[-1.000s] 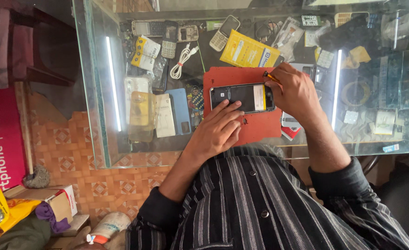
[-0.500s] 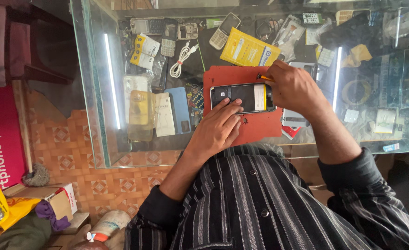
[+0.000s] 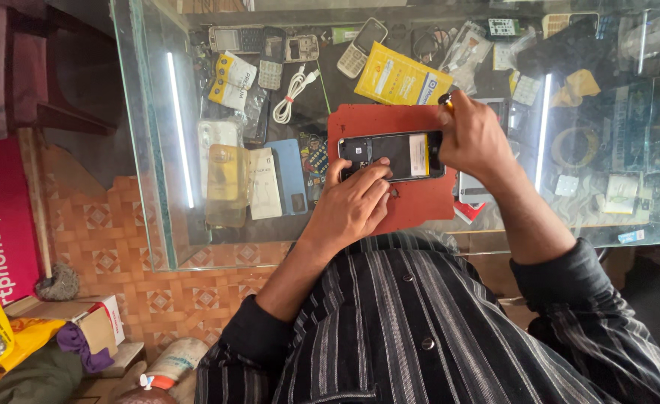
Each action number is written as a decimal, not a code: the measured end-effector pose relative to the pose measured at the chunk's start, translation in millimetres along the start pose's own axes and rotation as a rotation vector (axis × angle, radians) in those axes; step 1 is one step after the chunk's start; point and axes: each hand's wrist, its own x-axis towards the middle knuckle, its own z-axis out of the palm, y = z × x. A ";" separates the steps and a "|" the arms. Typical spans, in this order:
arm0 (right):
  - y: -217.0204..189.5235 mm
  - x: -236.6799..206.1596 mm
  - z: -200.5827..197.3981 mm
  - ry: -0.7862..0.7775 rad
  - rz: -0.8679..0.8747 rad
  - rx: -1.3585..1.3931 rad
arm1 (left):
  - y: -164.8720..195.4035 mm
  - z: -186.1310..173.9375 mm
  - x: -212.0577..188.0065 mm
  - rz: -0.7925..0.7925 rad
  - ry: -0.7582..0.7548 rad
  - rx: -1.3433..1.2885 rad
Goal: The person repairs a disassembled smartphone on a red mat at a glass counter. They reposition the phone body, use a screwdriver on its internal components, apply adhesive from a glue bottle, and handle the rear camera module and back cover while reassembling the device.
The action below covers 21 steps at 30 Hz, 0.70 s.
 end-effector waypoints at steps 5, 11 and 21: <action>-24.1 10.3 -17.5 -0.004 0.090 0.068 | -3.0 2.2 -2.6 0.068 0.003 0.034; -74.0 27.3 -9.6 -0.054 -0.267 0.173 | -3.2 4.2 -5.3 0.063 0.014 0.002; -69.6 38.5 32.1 -0.108 -0.254 -0.019 | -3.2 1.8 -3.9 0.018 0.033 -0.077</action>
